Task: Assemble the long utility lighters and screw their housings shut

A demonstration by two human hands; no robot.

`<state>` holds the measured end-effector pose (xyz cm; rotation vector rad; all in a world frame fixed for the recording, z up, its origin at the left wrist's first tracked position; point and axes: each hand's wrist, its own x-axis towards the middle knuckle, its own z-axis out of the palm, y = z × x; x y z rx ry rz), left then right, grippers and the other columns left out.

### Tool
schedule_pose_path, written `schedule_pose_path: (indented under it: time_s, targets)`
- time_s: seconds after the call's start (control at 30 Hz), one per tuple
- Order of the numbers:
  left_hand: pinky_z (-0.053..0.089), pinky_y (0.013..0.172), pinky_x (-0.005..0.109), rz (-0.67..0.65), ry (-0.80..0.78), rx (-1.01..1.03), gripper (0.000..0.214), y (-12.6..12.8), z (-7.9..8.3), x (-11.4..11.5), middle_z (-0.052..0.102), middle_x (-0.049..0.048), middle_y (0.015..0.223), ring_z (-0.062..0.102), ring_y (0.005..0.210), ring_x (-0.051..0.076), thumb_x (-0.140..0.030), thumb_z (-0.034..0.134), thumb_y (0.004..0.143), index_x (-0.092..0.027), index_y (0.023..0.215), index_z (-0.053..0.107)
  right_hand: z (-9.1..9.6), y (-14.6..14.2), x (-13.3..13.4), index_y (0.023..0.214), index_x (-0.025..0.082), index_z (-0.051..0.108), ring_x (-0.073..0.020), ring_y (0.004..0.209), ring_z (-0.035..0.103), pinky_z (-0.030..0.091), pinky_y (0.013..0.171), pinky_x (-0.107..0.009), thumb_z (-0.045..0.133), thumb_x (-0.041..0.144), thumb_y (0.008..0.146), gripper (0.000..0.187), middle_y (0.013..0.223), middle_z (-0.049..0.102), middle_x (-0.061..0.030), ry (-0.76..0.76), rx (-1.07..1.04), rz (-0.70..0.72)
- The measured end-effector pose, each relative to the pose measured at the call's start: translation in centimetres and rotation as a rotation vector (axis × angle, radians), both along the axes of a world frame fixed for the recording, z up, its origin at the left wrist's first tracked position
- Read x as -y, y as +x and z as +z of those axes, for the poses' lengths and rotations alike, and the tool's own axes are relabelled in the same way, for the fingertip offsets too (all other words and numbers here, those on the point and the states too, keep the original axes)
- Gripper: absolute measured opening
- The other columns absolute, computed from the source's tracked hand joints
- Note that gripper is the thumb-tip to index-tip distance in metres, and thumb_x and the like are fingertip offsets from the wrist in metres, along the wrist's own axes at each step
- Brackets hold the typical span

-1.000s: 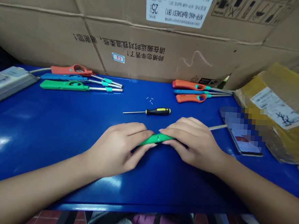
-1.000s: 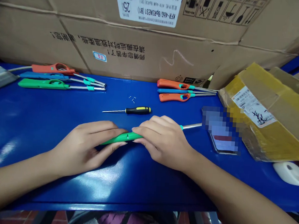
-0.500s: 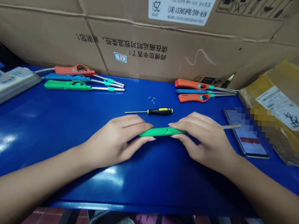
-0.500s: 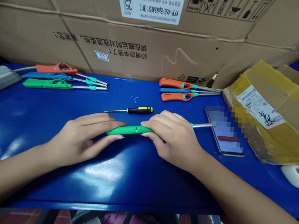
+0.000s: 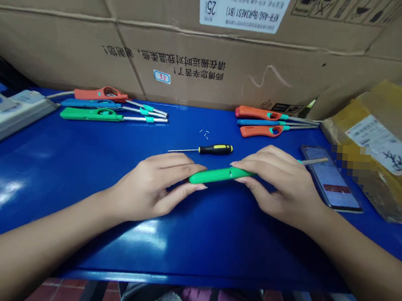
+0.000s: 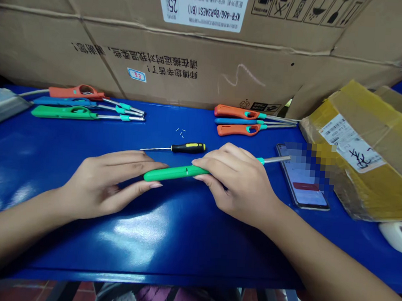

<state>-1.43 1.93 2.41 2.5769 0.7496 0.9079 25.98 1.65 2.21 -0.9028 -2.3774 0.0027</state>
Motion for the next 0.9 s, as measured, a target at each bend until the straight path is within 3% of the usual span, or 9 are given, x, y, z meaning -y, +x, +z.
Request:
schedule_pose_path:
  time_s: [0.07,0.17,0.23,0.3,0.37,0.5,0.57,0.7,0.9]
  targets:
    - [0.055,0.074,0.022,0.082,-0.168,0.078,0.014,0.4,0.3,0.3,0.074,0.0048,0.088,0.067,0.077,0.013,-0.023,0.065,0.093,-0.014,0.100,0.073,0.2,0.0,0.0,0.112,0.017,0.070,-0.0212,0.089,0.065,0.053,0.083,-0.038,0.065,0.024,0.094,0.020,0.102,0.077,-0.0071,0.042,0.001,-0.002]
    - [0.049,0.052,0.018,0.182,-0.680,0.255,0.025,1.0,0.5,0.4,0.070,0.0022,0.069,0.059,0.055,0.009,-0.033,0.064,0.094,-0.013,0.081,0.073,0.4,0.0,0.1,0.123,0.015,0.066,-0.0214,0.094,0.067,0.054,0.082,-0.036,0.066,0.033,0.094,0.035,0.110,0.075,-0.0090,0.093,0.085,0.008]
    - [0.047,0.046,0.017,0.179,-1.010,0.391,0.028,1.3,0.3,0.4,0.070,0.0027,0.067,0.056,0.049,0.008,-0.037,0.063,0.094,-0.013,0.086,0.074,0.4,0.2,0.2,0.131,0.018,0.062,-0.0211,0.098,0.069,0.054,0.079,-0.033,0.065,0.038,0.095,0.042,0.115,0.073,-0.0088,0.130,0.184,0.013]
    - [0.048,0.045,0.018,0.159,-1.160,0.456,0.028,1.5,0.0,0.3,0.072,0.0031,0.068,0.057,0.048,0.009,-0.038,0.061,0.095,-0.013,0.102,0.073,0.3,0.3,0.3,0.134,0.023,0.061,-0.0198,0.098,0.070,0.053,0.074,-0.031,0.061,0.037,0.097,0.039,0.116,0.073,-0.0064,0.164,0.265,0.003]
    - [0.054,0.052,0.021,0.166,-1.054,0.401,0.031,1.4,-0.2,0.2,0.073,0.0037,0.074,0.062,0.054,0.010,-0.037,0.055,0.099,-0.015,0.114,0.071,0.2,0.3,0.2,0.133,0.025,0.062,-0.0180,0.097,0.071,0.052,0.073,-0.029,0.058,0.034,0.100,0.034,0.115,0.073,-0.0044,0.162,0.289,-0.009]
    - [0.057,0.095,0.032,0.114,-0.257,0.095,0.032,0.6,-0.8,0.0,0.072,0.0091,0.114,0.069,0.103,0.019,-0.036,0.065,0.096,-0.018,0.121,0.070,0.0,0.4,0.2,0.131,0.024,0.063,-0.0174,0.099,0.071,0.052,0.074,-0.029,0.055,0.032,0.101,0.033,0.116,0.073,-0.0042,0.102,0.280,-0.016]
    - [0.053,0.102,0.035,0.050,0.028,-0.047,0.038,0.2,-1.1,-0.1,0.069,0.0104,0.120,0.065,0.113,0.022,-0.032,0.071,0.092,-0.018,0.127,0.067,0.0,0.3,0.2,0.130,0.024,0.064,-0.0180,0.100,0.071,0.052,0.075,-0.029,0.054,0.033,0.101,0.032,0.117,0.072,-0.0042,0.064,0.276,-0.009]
    - [0.055,0.096,0.037,0.003,0.204,-0.122,0.035,-0.1,-1.6,-0.3,0.070,0.0122,0.115,0.066,0.105,0.021,-0.021,0.066,0.094,-0.012,0.128,0.063,0.0,-0.2,0.5,0.127,0.021,0.065,-0.0171,0.104,0.070,0.053,0.080,-0.028,0.052,0.031,0.102,0.030,0.119,0.072,-0.0045,-0.038,0.225,0.013]
    - [0.056,0.092,0.034,0.005,0.250,-0.083,0.034,0.3,-1.8,0.0,0.070,0.0121,0.110,0.065,0.099,0.019,-0.016,0.068,0.092,-0.007,0.124,0.063,-0.3,-0.8,0.8,0.119,0.019,0.068,-0.0165,0.101,0.071,0.052,0.080,-0.028,0.054,0.030,0.100,0.025,0.115,0.074,-0.0030,-0.041,0.183,-0.010]
